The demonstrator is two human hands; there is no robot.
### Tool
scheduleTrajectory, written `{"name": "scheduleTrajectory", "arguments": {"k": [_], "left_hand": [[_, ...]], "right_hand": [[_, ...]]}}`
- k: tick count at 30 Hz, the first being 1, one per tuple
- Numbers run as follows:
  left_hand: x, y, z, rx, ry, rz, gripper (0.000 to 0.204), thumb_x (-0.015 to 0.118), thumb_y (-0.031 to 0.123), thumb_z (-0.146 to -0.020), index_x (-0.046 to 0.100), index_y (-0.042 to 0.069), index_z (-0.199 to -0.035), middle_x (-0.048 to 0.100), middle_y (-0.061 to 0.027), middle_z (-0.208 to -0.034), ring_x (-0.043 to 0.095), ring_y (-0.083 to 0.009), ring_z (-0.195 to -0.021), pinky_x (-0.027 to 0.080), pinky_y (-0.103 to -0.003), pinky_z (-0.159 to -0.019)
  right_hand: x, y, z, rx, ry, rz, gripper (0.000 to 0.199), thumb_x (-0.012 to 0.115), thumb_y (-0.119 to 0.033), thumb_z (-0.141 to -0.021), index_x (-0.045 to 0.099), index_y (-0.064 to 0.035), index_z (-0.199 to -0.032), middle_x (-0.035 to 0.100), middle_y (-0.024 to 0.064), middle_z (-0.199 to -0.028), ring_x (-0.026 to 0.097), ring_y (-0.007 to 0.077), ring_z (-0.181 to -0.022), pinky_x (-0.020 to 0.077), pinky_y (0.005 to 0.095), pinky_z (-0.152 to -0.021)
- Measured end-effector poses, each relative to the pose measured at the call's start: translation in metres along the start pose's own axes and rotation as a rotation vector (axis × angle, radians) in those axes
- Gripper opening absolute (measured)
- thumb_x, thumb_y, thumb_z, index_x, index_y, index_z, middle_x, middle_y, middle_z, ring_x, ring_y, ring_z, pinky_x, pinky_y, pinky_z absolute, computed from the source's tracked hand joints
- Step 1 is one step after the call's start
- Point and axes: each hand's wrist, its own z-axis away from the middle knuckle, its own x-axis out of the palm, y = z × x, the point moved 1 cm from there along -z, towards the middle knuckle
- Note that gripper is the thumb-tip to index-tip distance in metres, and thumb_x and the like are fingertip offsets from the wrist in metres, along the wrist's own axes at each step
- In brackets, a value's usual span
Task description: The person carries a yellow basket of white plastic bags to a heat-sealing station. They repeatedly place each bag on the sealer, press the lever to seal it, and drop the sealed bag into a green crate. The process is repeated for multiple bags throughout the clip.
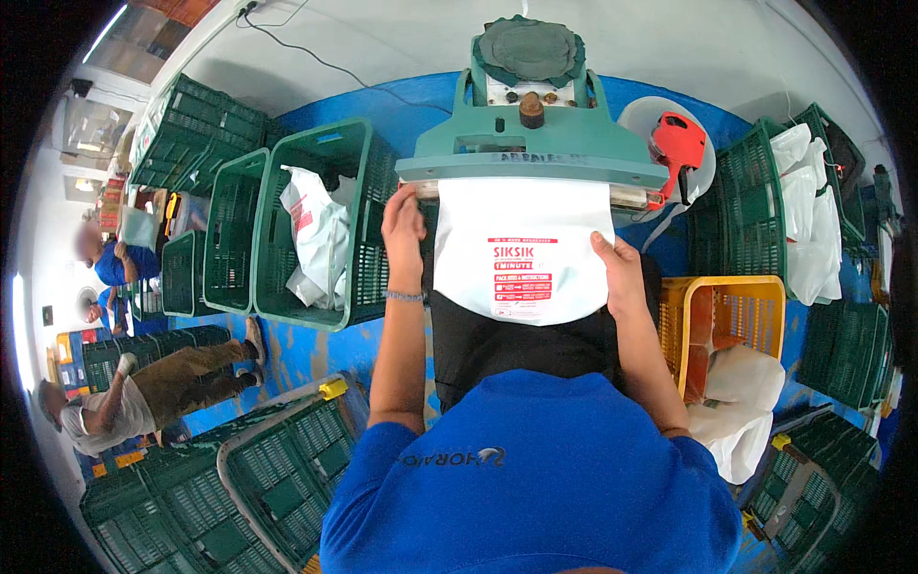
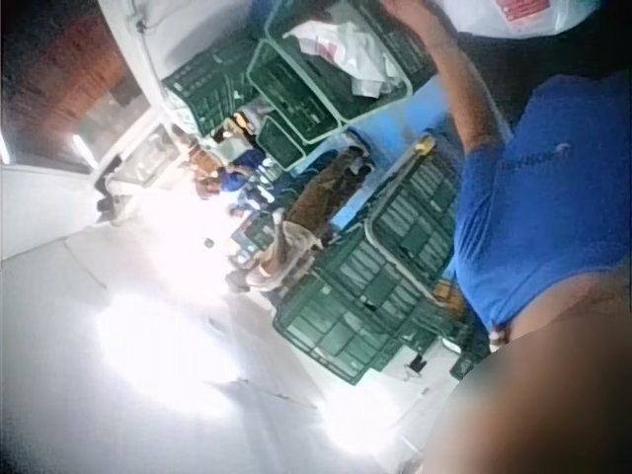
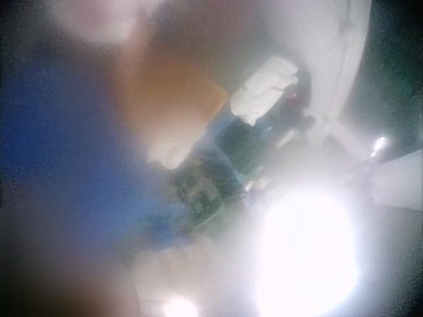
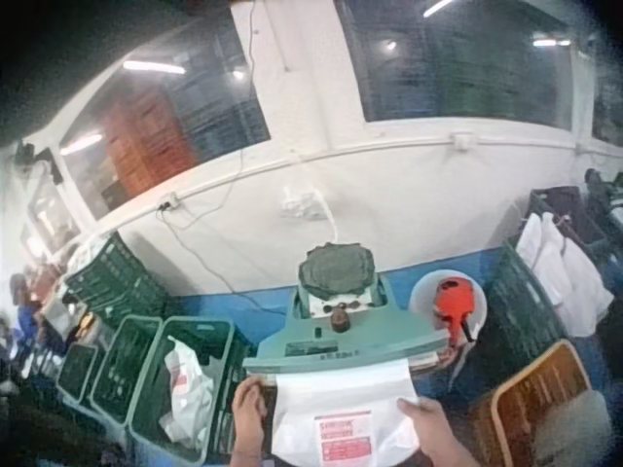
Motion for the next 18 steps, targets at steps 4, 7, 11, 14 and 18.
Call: {"name": "scheduleTrajectory", "arguments": {"k": [4, 7, 11, 14, 18], "left_hand": [[-0.013, -0.003, 0.057, -0.384, -0.120, 0.361, 0.055, 0.054, 0.041, -0.092, 0.046, 0.000, -0.127, 0.058, -0.0045, -0.105, 0.055, -0.0170, -0.090, 0.045, -0.031, -0.081], [-0.024, 0.002, 0.094, -0.278, -0.220, -0.311, 0.039, 0.055, 0.030, -0.092, 0.057, -0.003, -0.113, 0.062, -0.0067, -0.103, 0.057, -0.0152, -0.092, 0.045, -0.032, -0.078], [-0.018, 0.032, 0.124, 0.839, -0.166, -1.705, 0.034, 0.051, 0.014, -0.088, 0.059, 0.010, -0.121, 0.064, -0.0138, -0.106, 0.056, -0.0239, -0.091, 0.044, -0.043, -0.076], [-0.015, 0.074, 0.091, 0.506, 0.177, -1.175, 0.037, 0.050, 0.026, -0.091, 0.059, 0.004, -0.118, 0.063, -0.0208, -0.103, 0.060, -0.0283, -0.087, 0.048, -0.044, -0.072], [-0.055, 0.159, 0.014, 0.504, 0.259, -1.221, 0.037, 0.045, 0.026, -0.094, 0.052, 0.006, -0.125, 0.063, -0.0219, -0.093, 0.063, -0.0309, -0.078, 0.051, -0.043, -0.064]], "right_hand": [[0.010, -0.021, 0.030, -0.498, -0.240, 0.590, 0.024, 0.063, -0.016, -0.087, 0.062, 0.0032, -0.103, 0.067, 0.0083, -0.087, 0.060, 0.0114, -0.077, 0.0473, 0.0281, -0.070], [0.009, -0.022, 0.038, -0.493, -0.173, 0.383, 0.020, 0.060, -0.012, -0.088, 0.063, 0.0032, -0.100, 0.067, 0.0080, -0.088, 0.060, 0.0113, -0.077, 0.0477, 0.0280, -0.072], [-0.010, -0.017, 0.031, -0.095, -0.079, -0.061, 0.028, 0.057, -0.017, -0.091, 0.062, 0.0012, -0.111, 0.065, 0.0047, -0.096, 0.060, 0.0115, -0.085, 0.0480, 0.0273, -0.078], [-0.052, -0.018, 0.038, -0.350, -0.056, 0.070, 0.026, 0.058, -0.025, -0.091, 0.064, -0.0016, -0.101, 0.065, 0.0059, -0.093, 0.059, 0.0148, -0.084, 0.0483, 0.0315, -0.077], [-0.174, -0.014, 0.084, -0.600, 0.743, 0.803, 0.022, 0.066, -0.021, -0.079, 0.064, -0.0063, -0.095, 0.064, 0.0149, -0.092, 0.059, 0.0312, -0.091, 0.0456, 0.0399, -0.083]]}}
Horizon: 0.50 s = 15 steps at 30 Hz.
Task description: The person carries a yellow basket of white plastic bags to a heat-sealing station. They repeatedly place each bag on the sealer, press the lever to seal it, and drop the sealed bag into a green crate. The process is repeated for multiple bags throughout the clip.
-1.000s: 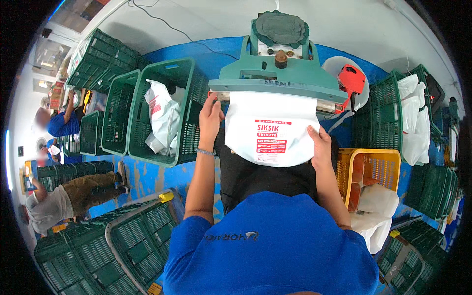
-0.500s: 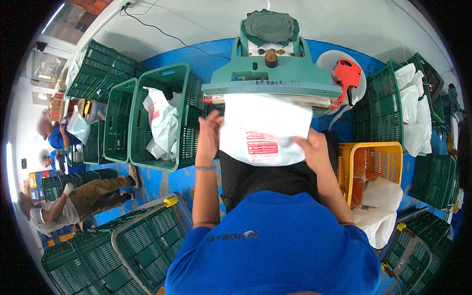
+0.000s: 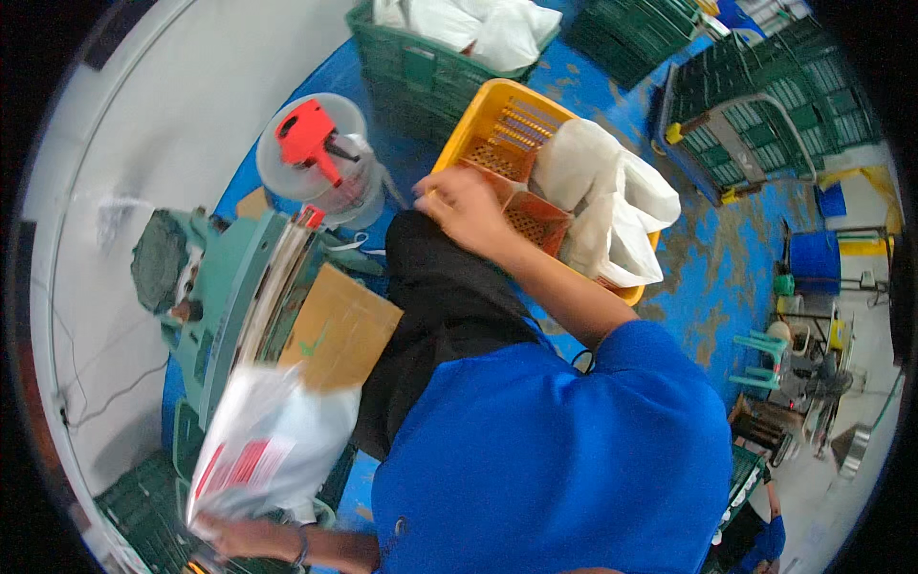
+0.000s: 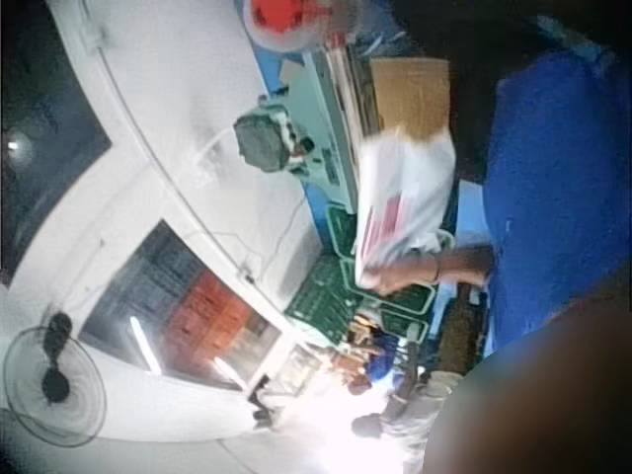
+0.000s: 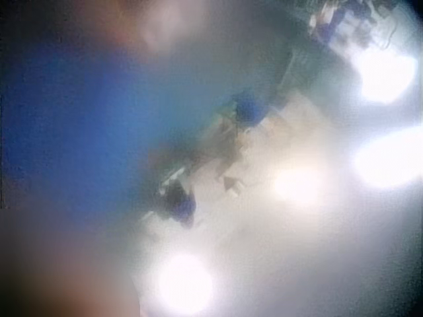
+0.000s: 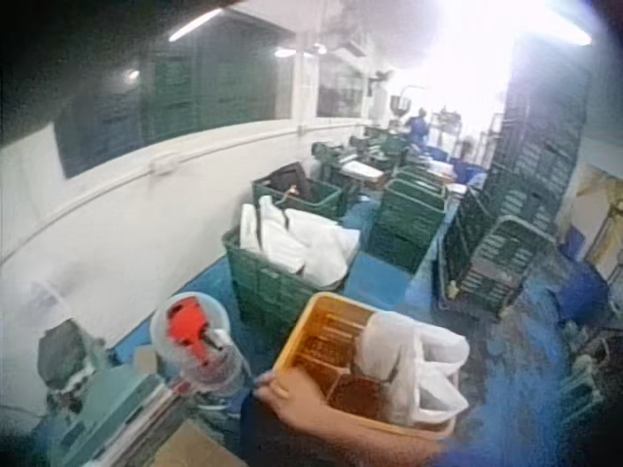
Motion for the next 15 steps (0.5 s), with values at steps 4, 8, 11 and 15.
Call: {"name": "scheduleTrajectory", "arguments": {"k": [4, 8, 11, 15], "left_hand": [[-0.047, -0.081, -0.099, 0.434, 0.277, -0.903, 0.044, 0.038, 0.013, -0.096, 0.038, 0.018, -0.139, 0.064, -0.0158, -0.081, 0.064, -0.0294, -0.069, 0.051, -0.041, -0.057], [-0.082, -0.163, -0.144, 0.381, 0.609, -1.355, 0.059, 0.030, 0.055, -0.095, 0.059, 0.007, -0.078, 0.059, -0.0048, -0.063, 0.058, -0.0210, -0.051, 0.047, -0.034, -0.045], [-0.110, -0.211, -0.147, 0.148, -0.208, -0.277, 0.051, 0.031, 0.031, -0.093, 0.028, 0.019, -0.143, 0.020, -0.0075, -0.151, 0.012, -0.0275, -0.140, 0.006, -0.051, -0.114], [-0.133, -0.244, -0.113, -0.229, -0.347, -0.335, 0.043, 0.037, 0.029, -0.094, 0.037, 0.014, -0.134, 0.033, -0.0076, -0.135, 0.026, -0.0247, -0.124, 0.018, -0.044, -0.102]], "right_hand": [[-0.109, 0.133, 0.003, 0.214, 0.419, 0.763, 0.037, 0.066, -0.017, -0.078, 0.057, -0.0011, -0.109, 0.058, 0.0192, -0.106, 0.051, 0.0348, -0.105, 0.0400, 0.0442, -0.090], [-0.177, 0.229, -0.006, 0.400, 0.395, 0.877, 0.034, 0.065, -0.025, -0.080, 0.060, -0.0052, -0.108, 0.058, 0.0189, -0.110, 0.050, 0.0331, -0.107, 0.0381, 0.0471, -0.089], [-0.174, 0.260, -0.022, 0.471, 0.218, 0.843, 0.027, 0.063, -0.026, -0.083, 0.064, -0.0056, -0.100, 0.062, 0.0189, -0.100, 0.054, 0.0324, -0.099, 0.0396, 0.0459, -0.086], [-0.143, 0.257, -0.014, 0.526, 0.454, 0.365, 0.022, 0.060, -0.024, -0.087, 0.066, -0.0024, -0.089, 0.063, 0.0198, -0.081, 0.059, 0.0325, -0.080, 0.0428, 0.0406, -0.073]]}}
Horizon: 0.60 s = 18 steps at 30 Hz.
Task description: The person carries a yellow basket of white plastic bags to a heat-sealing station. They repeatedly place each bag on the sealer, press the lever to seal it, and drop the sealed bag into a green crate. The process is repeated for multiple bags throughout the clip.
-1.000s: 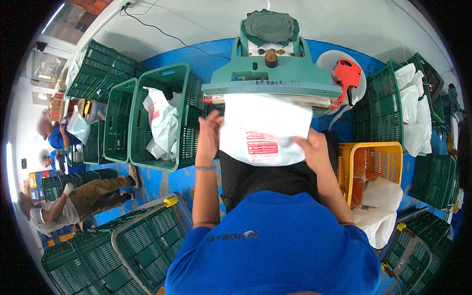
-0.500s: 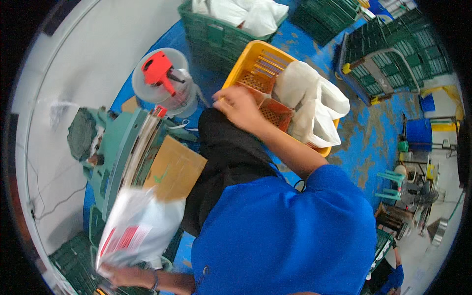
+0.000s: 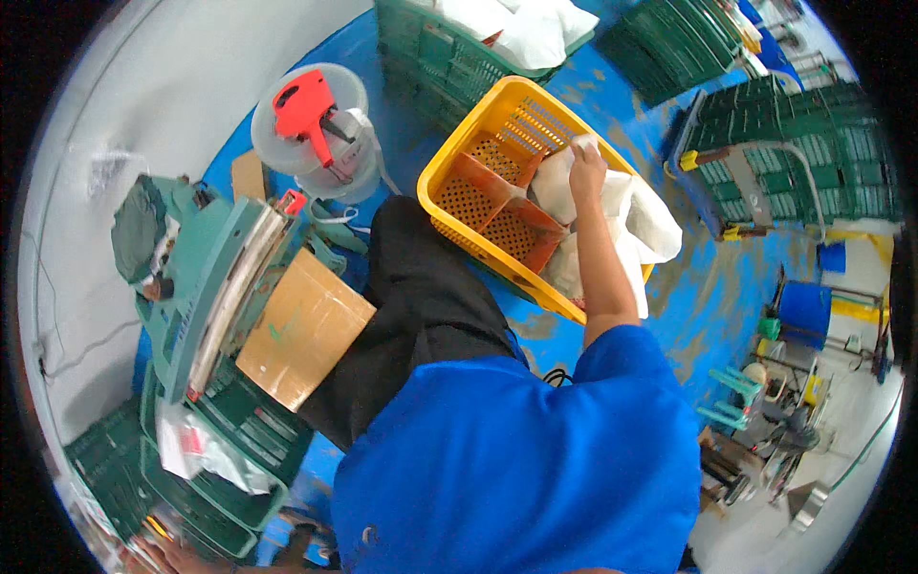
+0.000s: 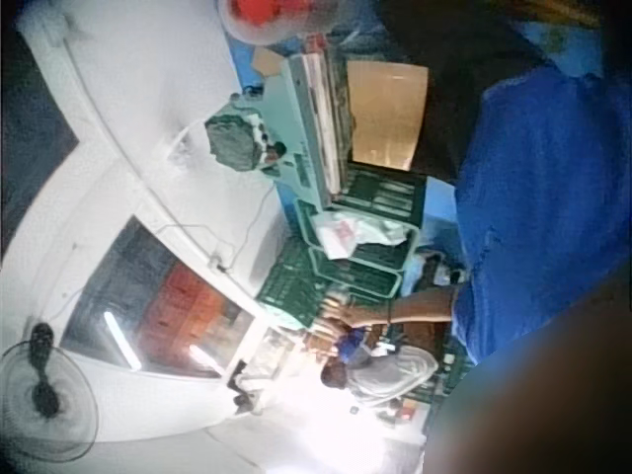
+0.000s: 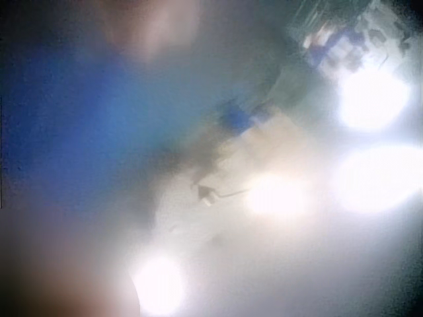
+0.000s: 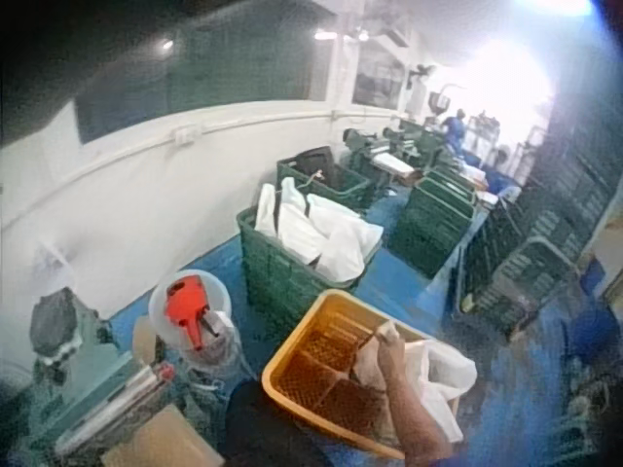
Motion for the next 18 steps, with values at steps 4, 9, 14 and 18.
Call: {"name": "scheduleTrajectory", "arguments": {"k": [4, 9, 14, 18], "left_hand": [[0.014, 0.017, 0.045, -0.038, -0.105, 0.042, 0.037, 0.043, 0.027, -0.094, 0.047, 0.008, -0.125, 0.047, -0.0076, -0.119, 0.041, -0.0219, -0.107, 0.031, -0.037, -0.089], [0.021, 0.150, 0.099, 0.155, -0.233, 0.147, 0.033, 0.050, 0.025, -0.094, 0.058, 0.001, -0.114, 0.063, -0.0076, -0.099, 0.059, -0.0184, -0.087, 0.047, -0.029, -0.074], [0.064, 0.347, 0.169, 0.512, -0.496, 0.537, 0.027, 0.054, 0.017, -0.091, 0.061, -0.003, -0.107, 0.062, -0.0083, -0.099, 0.058, -0.0158, -0.089, 0.045, -0.027, -0.080], [0.133, 0.476, 0.259, 0.877, -0.900, 0.619, 0.030, 0.059, 0.020, -0.084, 0.063, 0.000, -0.106, 0.065, -0.0125, -0.102, 0.061, -0.0232, -0.096, 0.044, -0.031, -0.087]], "right_hand": [[-0.041, -0.012, 0.030, 0.006, 0.307, -0.339, 0.022, 0.059, -0.014, -0.088, 0.063, 0.0075, -0.086, 0.062, 0.0116, -0.071, 0.050, 0.0169, -0.064, 0.0412, 0.0328, -0.060], [-0.118, -0.097, 0.030, -0.330, 0.352, -0.017, 0.020, 0.059, -0.012, -0.088, 0.056, 0.0027, -0.074, 0.049, 0.0103, -0.060, 0.045, 0.0171, -0.058, 0.0371, 0.0333, -0.055], [-0.211, -0.218, 0.014, -0.714, 0.409, -0.187, 0.028, 0.060, -0.017, -0.087, 0.052, 0.0008, -0.067, 0.042, 0.0002, -0.056, 0.037, 0.0092, -0.055, 0.0308, 0.0291, -0.048], [-0.233, -0.299, 0.014, -0.785, 0.142, -0.709, 0.038, 0.063, -0.033, -0.088, 0.059, -0.0017, -0.067, 0.043, -0.0046, -0.057, 0.038, 0.0058, -0.054, 0.0263, 0.0234, -0.048]]}}
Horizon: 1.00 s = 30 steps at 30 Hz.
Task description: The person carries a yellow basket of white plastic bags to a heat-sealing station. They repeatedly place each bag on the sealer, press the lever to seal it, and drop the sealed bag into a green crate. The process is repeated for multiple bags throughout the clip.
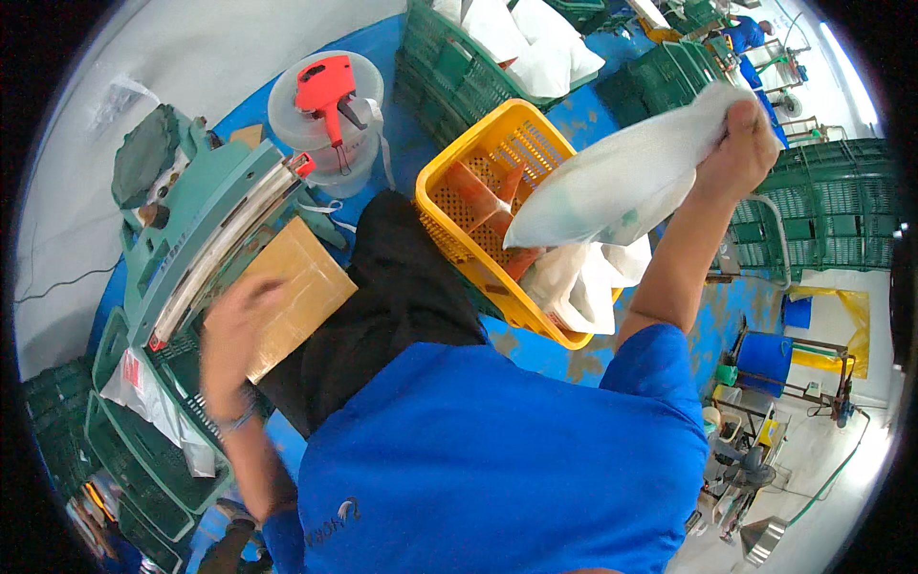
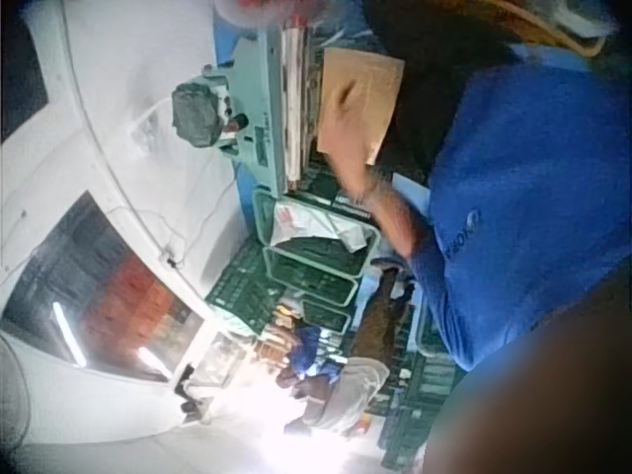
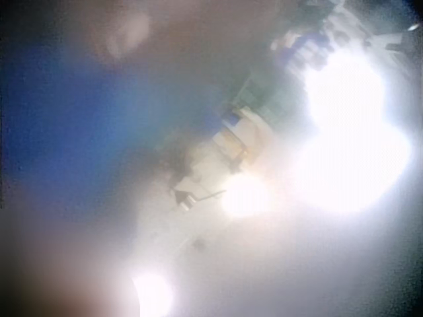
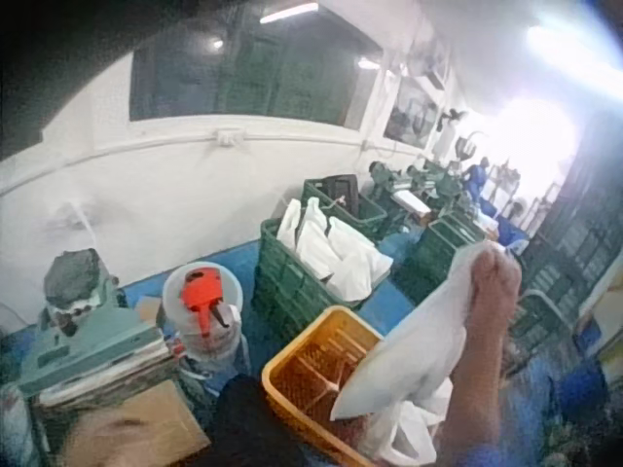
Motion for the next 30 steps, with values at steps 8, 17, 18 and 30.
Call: {"name": "scheduleTrajectory", "arguments": {"k": [8, 17, 18, 30], "left_hand": [[0.123, 0.042, -0.005, 0.494, -0.638, -0.107, 0.045, 0.064, 0.025, -0.083, 0.055, 0.001, -0.121, 0.056, -0.0194, -0.122, 0.051, -0.0334, -0.115, 0.039, -0.038, -0.099], [-0.078, 0.037, 0.105, 0.364, 0.957, -0.105, 0.069, 0.082, 0.022, -0.064, 0.048, 0.006, -0.122, 0.055, -0.0114, -0.117, 0.052, -0.0202, -0.106, 0.043, -0.031, -0.081], [-0.089, 0.030, 0.104, 0.347, 1.024, -0.117, 0.086, 0.083, 0.024, -0.062, 0.038, 0.006, -0.133, 0.051, -0.0134, -0.123, 0.048, -0.0206, -0.112, 0.045, -0.032, -0.080], [-0.085, 0.029, 0.094, 0.470, 1.099, 0.679, 0.017, 0.069, 0.001, -0.080, 0.066, -0.004, -0.096, 0.067, -0.0033, -0.083, 0.059, -0.0067, -0.074, 0.047, -0.021, -0.067]], "right_hand": [[0.064, -0.075, -0.038, -0.701, -0.058, 0.225, 0.038, 0.038, -0.019, -0.097, 0.064, 0.0077, -0.088, 0.067, 0.0191, -0.087, 0.067, 0.0218, -0.073, 0.0546, 0.0310, -0.067], [0.200, -0.118, 0.015, -0.381, -0.745, -0.862, 0.057, 0.048, -0.045, -0.090, 0.060, 0.0094, -0.102, 0.061, 0.0237, -0.099, 0.061, 0.0337, -0.089, 0.0483, 0.0448, -0.083], [0.224, -0.128, 0.037, -0.349, -0.834, -0.872, 0.050, 0.054, -0.042, -0.088, 0.063, 0.0055, -0.100, 0.062, 0.0177, -0.094, 0.058, 0.0281, -0.084, 0.0465, 0.0422, -0.082], [0.355, -0.176, 0.056, -0.525, -1.071, -0.709, 0.035, 0.051, -0.036, -0.091, 0.059, -0.0045, -0.078, 0.062, 0.0066, -0.083, 0.058, 0.0206, -0.089, 0.0304, 0.0438, -0.101]]}}
